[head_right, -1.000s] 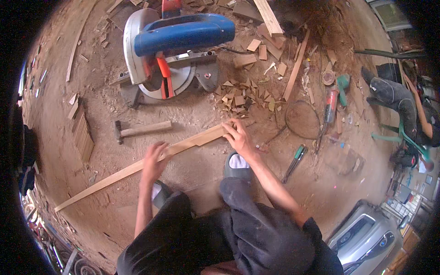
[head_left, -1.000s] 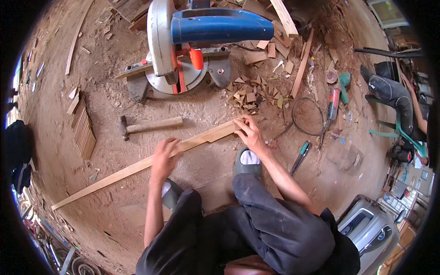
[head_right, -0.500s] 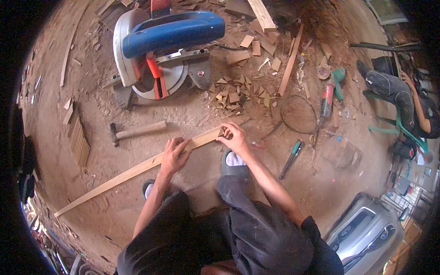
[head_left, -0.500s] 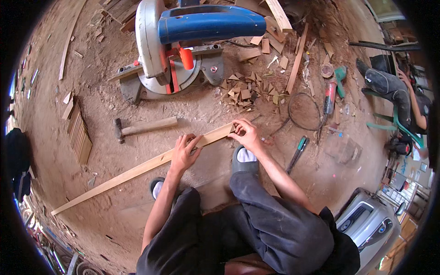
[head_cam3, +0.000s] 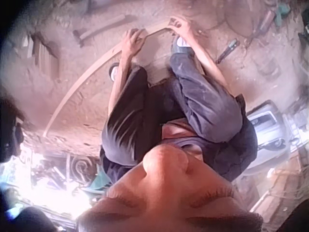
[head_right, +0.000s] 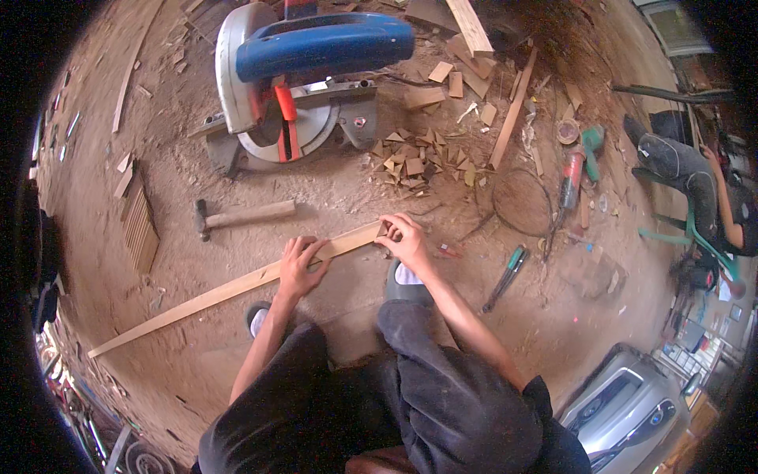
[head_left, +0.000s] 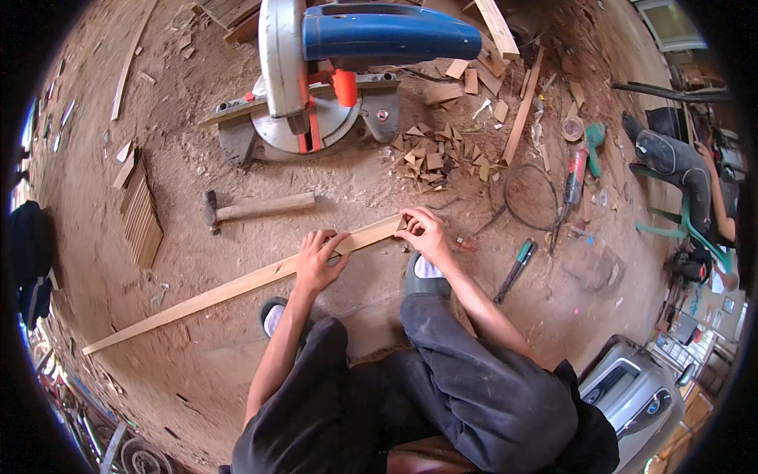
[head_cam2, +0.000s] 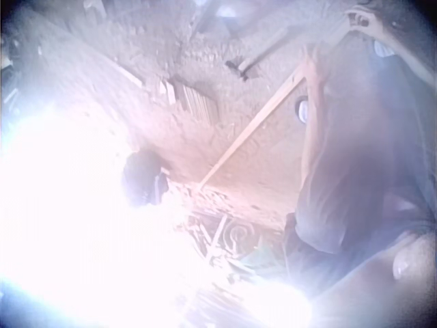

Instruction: The person uses pliers to remove nails from a thin piece of wood trim, then uses a pencil to mark cut lines on the wood surface while working on the ground in a workshop.

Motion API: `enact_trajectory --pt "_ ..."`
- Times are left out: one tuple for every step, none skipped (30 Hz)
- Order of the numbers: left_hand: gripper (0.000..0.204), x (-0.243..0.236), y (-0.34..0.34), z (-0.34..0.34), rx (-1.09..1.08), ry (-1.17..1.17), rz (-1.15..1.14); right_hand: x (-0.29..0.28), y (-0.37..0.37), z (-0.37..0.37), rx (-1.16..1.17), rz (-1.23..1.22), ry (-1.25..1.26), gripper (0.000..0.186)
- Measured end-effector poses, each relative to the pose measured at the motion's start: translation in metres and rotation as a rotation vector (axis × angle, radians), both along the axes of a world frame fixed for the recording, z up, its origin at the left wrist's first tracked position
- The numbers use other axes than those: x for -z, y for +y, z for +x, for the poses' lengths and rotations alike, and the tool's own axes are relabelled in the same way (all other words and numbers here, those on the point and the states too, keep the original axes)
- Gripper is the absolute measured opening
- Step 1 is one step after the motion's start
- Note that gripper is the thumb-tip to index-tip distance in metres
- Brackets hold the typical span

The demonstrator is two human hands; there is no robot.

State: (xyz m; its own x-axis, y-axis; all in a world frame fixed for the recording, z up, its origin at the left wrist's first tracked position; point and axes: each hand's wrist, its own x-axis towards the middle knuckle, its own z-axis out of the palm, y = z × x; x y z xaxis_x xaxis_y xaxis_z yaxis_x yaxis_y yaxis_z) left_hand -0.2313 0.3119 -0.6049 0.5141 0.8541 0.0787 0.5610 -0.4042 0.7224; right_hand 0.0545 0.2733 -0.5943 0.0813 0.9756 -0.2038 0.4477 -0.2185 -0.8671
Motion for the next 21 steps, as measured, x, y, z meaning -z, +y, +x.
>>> enact_trajectory --pt "0.047 0.001 -0.001 0.002 -0.004 0.0 -0.006 -0.007 0.003 0.002 -0.048 0.069 -0.092 0.055" --pt "0.048 -0.002 0.0 -0.003 -0.003 0.016 -0.003 -0.015 0.009 -0.004 -0.099 0.146 -0.162 0.055" --pt "0.049 -0.005 0.001 -0.007 -0.002 0.032 -0.001 -0.026 0.013 -0.009 -0.139 0.165 -0.298 0.056" --pt "0.049 -0.004 0.001 -0.006 0.005 0.028 -0.006 -0.029 0.015 -0.009 -0.206 0.194 -0.353 0.057" --pt "0.05 -0.004 0.001 -0.005 0.004 0.03 -0.008 -0.03 0.018 -0.009 -0.272 0.224 -0.405 0.058" --pt "0.05 -0.005 0.001 -0.004 0.004 0.034 -0.009 -0.031 0.021 -0.011 -0.339 0.256 -0.455 0.059" --pt "0.051 -0.005 0.001 -0.004 0.005 0.036 -0.01 -0.032 0.023 -0.016 -0.378 0.239 -0.443 0.058" --pt "0.051 -0.005 0.001 -0.004 0.003 0.033 -0.023 -0.028 0.024 -0.018 -0.416 0.242 -0.431 0.055" --pt "0.051 -0.006 0.001 -0.006 0.001 0.031 -0.036 -0.021 0.024 -0.02 -0.453 0.246 -0.417 0.053" --pt "0.051 -0.005 0.0 -0.007 -0.002 0.027 -0.048 -0.018 0.025 -0.022 -0.491 0.251 -0.405 0.051" --pt "0.052 -0.002 -0.001 -0.008 -0.003 0.035 -0.051 -0.016 0.025 -0.023 -0.496 0.23 -0.416 0.049" --pt "0.053 -0.001 -0.002 -0.01 -0.004 0.044 -0.055 -0.014 0.024 -0.024 -0.5 0.209 -0.427 0.047" --pt "0.054 -0.003 0.0 -0.01 -0.001 0.05 -0.058 -0.014 0.025 -0.025 -0.501 0.187 -0.441 0.046" --pt "0.055 -0.005 0.002 -0.01 -0.018 -0.018 -0.096 -0.015 0.025 -0.026 -0.507 0.169 -0.448 0.045" --pt "0.057 -0.007 0.003 -0.01 -0.033 -0.086 -0.133 -0.017 0.024 -0.026 -0.511 0.15 -0.455 0.044" --pt "0.059 -0.01 0.004 -0.012 -0.049 -0.152 -0.17 -0.017 0.024 -0.026 -0.515 0.132 -0.459 0.043" --pt "0.058 -0.012 0.006 -0.013 -0.063 -0.16 -0.168 -0.015 0.024 -0.026 -0.523 0.126 -0.463 0.043" --pt "0.057 -0.014 0.007 -0.014 -0.075 -0.168 -0.167 -0.011 0.023 -0.027 -0.521 0.134 -0.455 0.043" --pt "0.057 -0.013 0.007 -0.013 -0.087 -0.184 -0.165 -0.011 0.023 -0.025 -0.521 0.141 -0.455 0.044" --pt "0.055 -0.009 0.007 -0.012 -0.059 -0.156 -0.126 -0.01 0.023 -0.023 -0.517 0.147 -0.456 0.044" --pt "0.052 -0.004 0.006 -0.013 -0.028 -0.13 -0.087 -0.008 0.023 -0.023 -0.532 0.157 -0.438 0.044"
